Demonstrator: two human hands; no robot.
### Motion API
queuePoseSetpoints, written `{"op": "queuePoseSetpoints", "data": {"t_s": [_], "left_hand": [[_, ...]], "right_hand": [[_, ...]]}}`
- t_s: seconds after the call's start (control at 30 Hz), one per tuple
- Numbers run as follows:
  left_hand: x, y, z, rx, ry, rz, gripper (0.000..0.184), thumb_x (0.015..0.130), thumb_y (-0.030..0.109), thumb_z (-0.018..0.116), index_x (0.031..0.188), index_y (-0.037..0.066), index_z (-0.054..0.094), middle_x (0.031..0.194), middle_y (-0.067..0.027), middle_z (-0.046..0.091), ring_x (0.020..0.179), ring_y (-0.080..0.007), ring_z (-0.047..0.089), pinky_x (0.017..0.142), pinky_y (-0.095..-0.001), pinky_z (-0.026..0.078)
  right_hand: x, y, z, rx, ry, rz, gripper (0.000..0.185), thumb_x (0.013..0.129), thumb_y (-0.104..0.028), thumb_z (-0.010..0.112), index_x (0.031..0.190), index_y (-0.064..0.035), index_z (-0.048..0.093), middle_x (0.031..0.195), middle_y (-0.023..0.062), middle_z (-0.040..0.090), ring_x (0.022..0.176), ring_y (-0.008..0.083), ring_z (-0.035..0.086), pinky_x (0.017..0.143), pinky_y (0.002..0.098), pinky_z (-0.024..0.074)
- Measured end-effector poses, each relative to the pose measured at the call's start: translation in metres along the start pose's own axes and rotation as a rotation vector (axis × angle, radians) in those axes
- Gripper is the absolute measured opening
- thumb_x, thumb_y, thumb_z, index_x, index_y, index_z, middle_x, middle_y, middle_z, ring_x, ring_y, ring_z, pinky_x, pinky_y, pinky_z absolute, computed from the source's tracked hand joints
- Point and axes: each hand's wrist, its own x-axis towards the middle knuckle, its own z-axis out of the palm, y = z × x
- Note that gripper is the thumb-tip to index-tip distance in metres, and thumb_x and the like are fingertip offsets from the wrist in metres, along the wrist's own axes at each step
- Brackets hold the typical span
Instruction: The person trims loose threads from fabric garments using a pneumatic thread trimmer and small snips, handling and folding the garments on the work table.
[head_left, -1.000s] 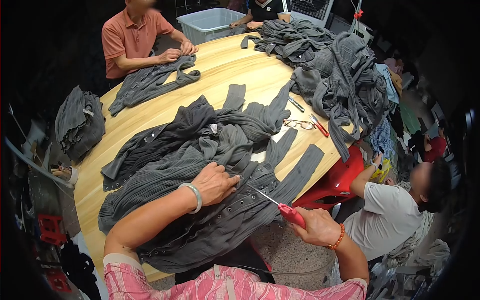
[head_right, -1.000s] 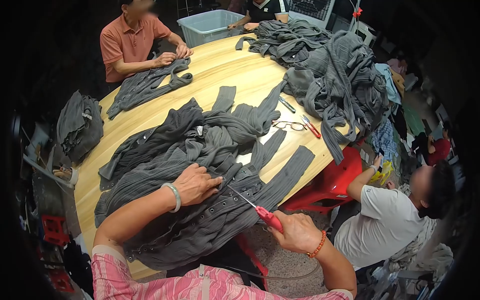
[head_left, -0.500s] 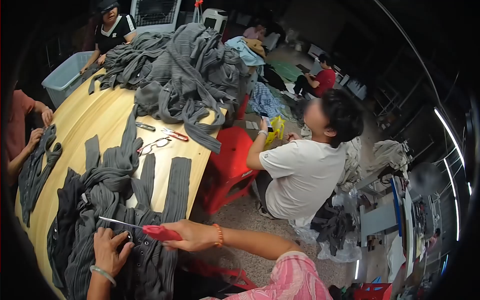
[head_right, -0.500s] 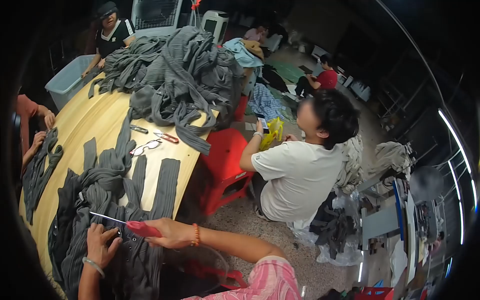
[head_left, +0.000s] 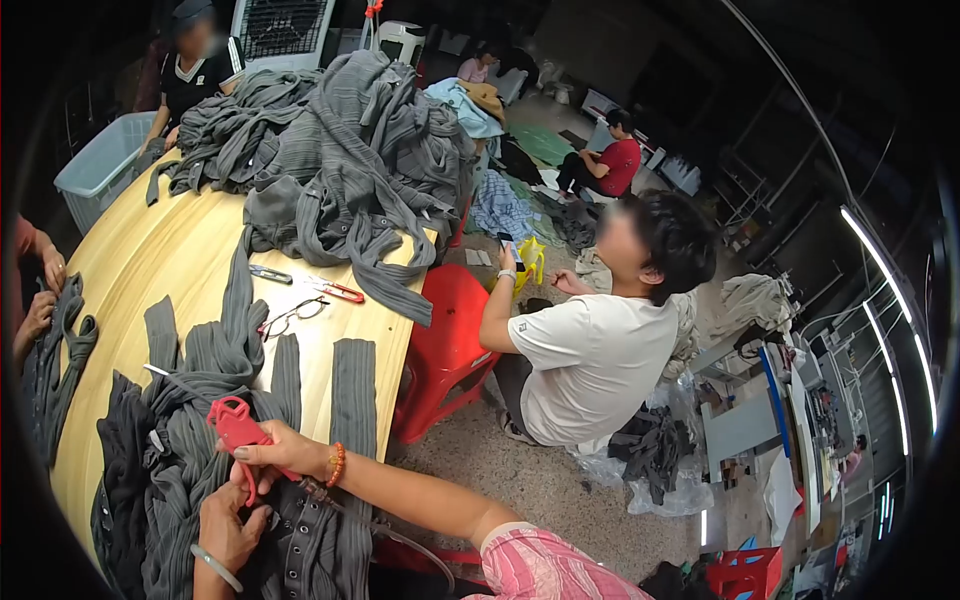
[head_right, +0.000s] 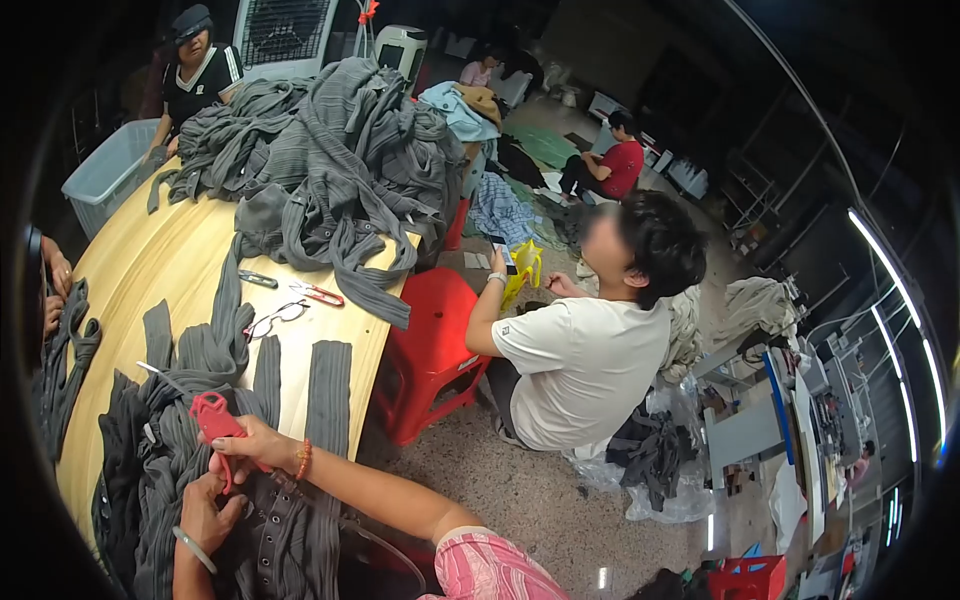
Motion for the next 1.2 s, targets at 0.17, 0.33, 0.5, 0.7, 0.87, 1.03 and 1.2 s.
{"op": "queuePoseSetpoints", "data": {"t_s": [0.17,0.33,0.5,0.7,0.87,1.03,1.2], "left_hand": [[-0.001,-0.002,0.001,-0.043,0.060,-0.023,0.021,0.067,0.008,0.076,0.075,-0.002,0.059,0.069,-0.0162,0.056,0.065,-0.0336,0.058,0.061,-0.0383,0.044],[-0.001,-0.005,-0.001,-0.059,0.027,-0.030,0.024,0.063,0.010,0.080,0.072,-0.001,0.060,0.068,-0.0133,0.057,0.061,-0.0279,0.059,0.057,-0.0362,0.044],[-0.003,-0.005,-0.001,-0.107,0.014,-0.046,0.032,0.060,0.011,0.083,0.074,0.001,0.057,0.069,-0.0112,0.058,0.057,-0.0238,0.059,0.054,-0.0339,0.044],[-0.003,-0.008,0.000,-0.029,0.021,0.004,0.032,0.060,0.011,0.083,0.074,0.001,0.056,0.071,-0.0121,0.058,0.061,-0.0276,0.059,0.057,-0.0359,0.044],[-0.001,-0.001,-0.003,-0.019,0.018,0.008,0.026,0.064,0.009,0.079,0.072,0.000,0.057,0.069,-0.0148,0.056,0.065,-0.0324,0.058,0.061,-0.0382,0.044],[0.000,0.001,-0.001,-0.030,0.043,0.019,0.025,0.067,0.008,0.077,0.072,-0.002,0.055,0.068,-0.0160,0.054,0.064,-0.0338,0.056,0.060,-0.0387,0.043],[-0.003,-0.010,0.005,-0.003,0.061,0.024,0.026,0.068,0.007,0.077,0.071,-0.002,0.052,0.066,-0.0149,0.054,0.060,-0.0311,0.055,0.058,-0.0372,0.042]], "right_hand": [[0.002,0.019,-0.022,0.244,0.082,0.021,0.048,0.099,-0.025,0.060,0.135,0.0031,0.046,0.095,0.0141,0.070,0.079,0.0182,0.071,0.064,0.0260,0.0606],[0.004,0.017,-0.023,0.280,0.057,0.034,0.047,0.099,-0.024,0.060,0.134,0.0036,0.046,0.093,0.0145,0.070,0.076,0.0184,0.071,0.063,0.0258,0.0609],[0.004,0.016,-0.023,0.260,0.052,0.039,0.046,0.099,-0.025,0.060,0.134,0.0030,0.047,0.092,0.0142,0.071,0.072,0.0178,0.071,0.062,0.0254,0.0602],[0.004,0.015,-0.022,0.257,0.055,0.044,0.045,0.099,-0.026,0.060,0.133,0.0025,0.048,0.092,0.0146,0.071,0.071,0.0166,0.071,0.061,0.0248,0.0597],[0.004,0.014,-0.021,0.248,0.055,0.044,0.044,0.099,-0.025,0.061,0.131,0.0020,0.050,0.092,0.0151,0.071,0.068,0.0154,0.071,0.061,0.0244,0.0595],[0.004,0.013,-0.021,0.256,0.058,0.049,0.043,0.098,-0.025,0.061,0.131,0.0013,0.051,0.092,0.0150,0.071,0.067,0.0149,0.071,0.061,0.0237,0.0594],[0.005,0.012,-0.021,0.242,0.054,0.044,0.043,0.098,-0.025,0.062,0.130,0.0014,0.050,0.092,0.0150,0.071,0.070,0.0158,0.071,0.062,0.0239,0.0595]]}}
